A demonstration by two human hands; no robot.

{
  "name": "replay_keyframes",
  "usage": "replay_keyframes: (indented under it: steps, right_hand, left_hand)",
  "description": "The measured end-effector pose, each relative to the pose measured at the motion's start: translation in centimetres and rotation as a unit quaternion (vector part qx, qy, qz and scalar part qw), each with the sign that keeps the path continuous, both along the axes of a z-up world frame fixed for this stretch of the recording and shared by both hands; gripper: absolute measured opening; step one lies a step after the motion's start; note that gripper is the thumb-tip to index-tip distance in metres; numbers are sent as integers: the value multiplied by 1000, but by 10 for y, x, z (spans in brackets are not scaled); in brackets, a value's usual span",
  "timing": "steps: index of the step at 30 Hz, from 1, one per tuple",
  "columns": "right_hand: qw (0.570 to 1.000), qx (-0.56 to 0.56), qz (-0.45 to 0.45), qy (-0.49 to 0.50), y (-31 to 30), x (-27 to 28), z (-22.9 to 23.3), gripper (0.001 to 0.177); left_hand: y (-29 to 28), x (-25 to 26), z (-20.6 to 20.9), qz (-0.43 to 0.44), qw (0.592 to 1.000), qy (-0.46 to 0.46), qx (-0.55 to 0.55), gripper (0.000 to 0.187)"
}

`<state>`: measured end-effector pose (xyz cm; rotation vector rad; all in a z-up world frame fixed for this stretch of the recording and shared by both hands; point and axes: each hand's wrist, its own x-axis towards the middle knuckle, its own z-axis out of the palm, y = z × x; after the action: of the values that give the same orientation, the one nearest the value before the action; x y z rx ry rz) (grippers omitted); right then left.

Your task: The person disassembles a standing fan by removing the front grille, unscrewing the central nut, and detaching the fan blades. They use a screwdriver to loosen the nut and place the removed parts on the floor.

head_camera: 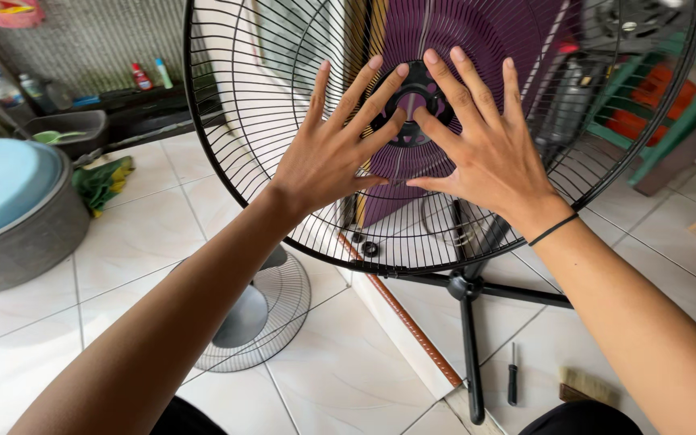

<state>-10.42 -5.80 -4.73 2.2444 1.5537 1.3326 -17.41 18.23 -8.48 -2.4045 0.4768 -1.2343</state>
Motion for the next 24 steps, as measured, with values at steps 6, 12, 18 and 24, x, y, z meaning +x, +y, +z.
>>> replay_keyframes:
  steps: [6, 12, 18, 24]
  right_hand:
    - [998, -3, 51, 32, 59, -4, -17, 87]
    - [992, -16, 117, 50, 119, -5, -37, 83]
    - [985, -32, 162, 54, 178, -10, -64, 87]
    - [977, -48, 195, 71, 244, -25, -93, 88]
  left_hand:
    - [52, -28, -15, 53, 998, 23, 10, 107]
    - [101, -58, -38, 102, 993, 50, -7, 102]
    - [145, -92, -63, 169, 982, 78, -13, 104]
    - [193, -125, -88, 196, 976, 89, -34, 102]
